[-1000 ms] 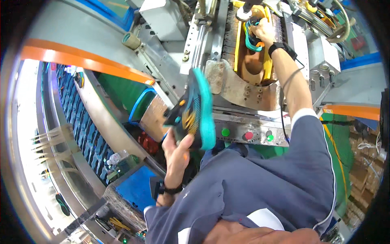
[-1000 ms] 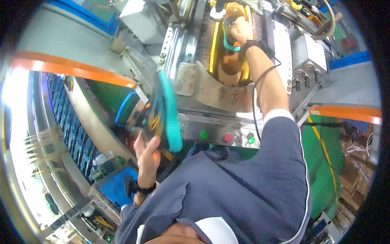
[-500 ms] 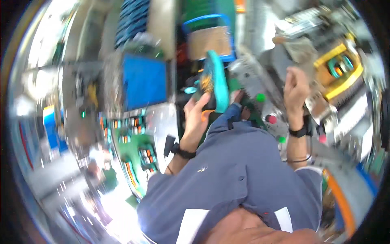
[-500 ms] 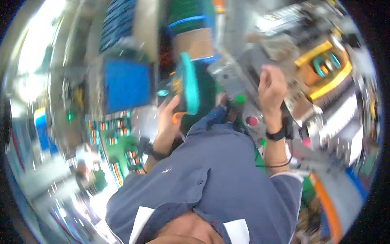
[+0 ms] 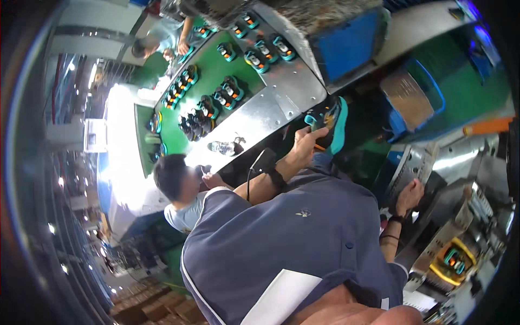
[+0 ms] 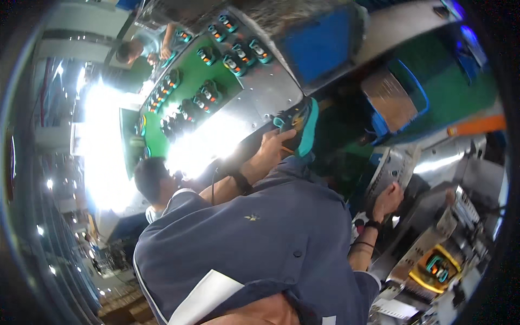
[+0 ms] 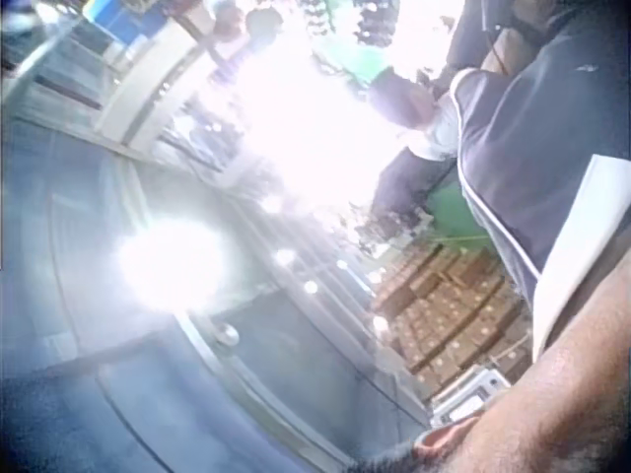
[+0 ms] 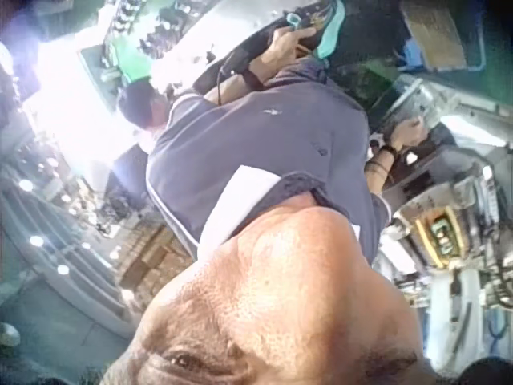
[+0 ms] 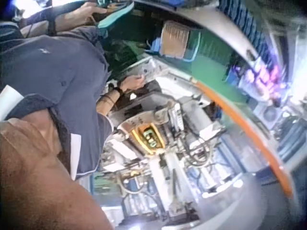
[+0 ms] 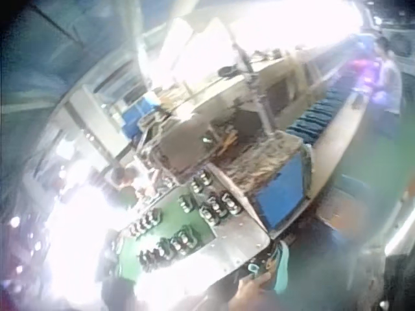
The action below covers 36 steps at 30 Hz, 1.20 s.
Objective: Operating a shoe-shaping machine to process sneakers on a factory floor.
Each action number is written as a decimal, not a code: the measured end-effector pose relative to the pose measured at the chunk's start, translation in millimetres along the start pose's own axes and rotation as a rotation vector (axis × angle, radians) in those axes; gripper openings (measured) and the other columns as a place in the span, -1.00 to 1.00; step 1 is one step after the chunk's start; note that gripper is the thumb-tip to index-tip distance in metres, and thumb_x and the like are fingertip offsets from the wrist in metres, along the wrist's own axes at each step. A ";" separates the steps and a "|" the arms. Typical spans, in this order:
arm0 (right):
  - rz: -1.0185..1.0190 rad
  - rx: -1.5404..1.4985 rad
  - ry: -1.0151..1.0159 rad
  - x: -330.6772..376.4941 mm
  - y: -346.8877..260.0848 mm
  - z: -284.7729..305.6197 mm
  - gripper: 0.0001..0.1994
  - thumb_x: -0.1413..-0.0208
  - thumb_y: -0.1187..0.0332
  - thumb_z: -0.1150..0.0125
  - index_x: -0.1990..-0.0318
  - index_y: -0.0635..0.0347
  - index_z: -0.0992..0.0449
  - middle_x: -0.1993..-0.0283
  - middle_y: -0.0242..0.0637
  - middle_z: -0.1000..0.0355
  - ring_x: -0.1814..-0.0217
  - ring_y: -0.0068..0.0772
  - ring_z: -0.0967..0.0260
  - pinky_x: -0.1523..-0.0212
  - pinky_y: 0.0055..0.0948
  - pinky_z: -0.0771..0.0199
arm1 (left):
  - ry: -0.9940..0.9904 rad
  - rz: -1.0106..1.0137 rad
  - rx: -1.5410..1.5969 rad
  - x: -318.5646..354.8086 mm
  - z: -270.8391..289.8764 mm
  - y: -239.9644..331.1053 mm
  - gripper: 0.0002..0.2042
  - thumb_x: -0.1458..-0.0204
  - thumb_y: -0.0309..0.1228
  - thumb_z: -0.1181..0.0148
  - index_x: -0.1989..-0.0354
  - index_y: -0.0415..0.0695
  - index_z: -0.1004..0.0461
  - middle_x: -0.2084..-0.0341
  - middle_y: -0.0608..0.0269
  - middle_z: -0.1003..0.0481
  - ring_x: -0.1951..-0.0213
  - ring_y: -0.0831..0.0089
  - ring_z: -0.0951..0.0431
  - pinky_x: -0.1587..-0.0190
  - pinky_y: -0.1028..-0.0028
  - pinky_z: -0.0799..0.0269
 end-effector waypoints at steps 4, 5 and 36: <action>-0.050 0.056 -0.046 -8.6 13.3 -7.2 -0.77 -0.11 0.30 -0.15 0.15 0.21 -0.55 0.17 -0.04 -0.50 0.12 -0.06 -0.46 0.07 -0.25 -0.43 | 0.250 -0.138 0.109 -38.6 78.9 43.8 -0.68 0.06 -0.48 -0.31 0.15 -0.38 -0.43 0.29 0.04 -0.53 0.32 0.21 -0.58 0.32 0.24 -0.56; 0.000 -0.019 0.065 -11.2 7.5 0.1 -0.76 -0.12 0.29 -0.15 0.14 0.23 -0.55 0.17 -0.05 -0.50 0.13 -0.08 -0.46 0.07 -0.26 -0.43 | 0.304 -0.156 0.136 -62.5 107.2 48.4 -0.65 0.08 -0.50 -0.32 0.14 -0.40 -0.41 0.28 0.02 -0.53 0.31 0.19 -0.58 0.30 0.22 -0.57; 0.437 -0.106 -0.192 -391.3 -483.6 -100.3 -0.54 -0.33 0.05 0.15 0.04 0.30 -0.49 0.17 0.00 -0.46 0.19 0.03 -0.42 0.13 -0.07 -0.37 | 0.916 -1.110 -0.433 -173.3 405.9 476.9 -0.76 -0.15 -0.35 -0.18 0.14 -0.29 -0.49 0.29 0.24 -0.54 0.29 0.54 -0.48 0.20 0.55 -0.39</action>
Point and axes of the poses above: each hand's wrist, its own x-axis away from the middle knuckle, its own z-axis out of the back of the hand, y = z × x, the point moved 7 cm from there along -x, towards the middle knuckle
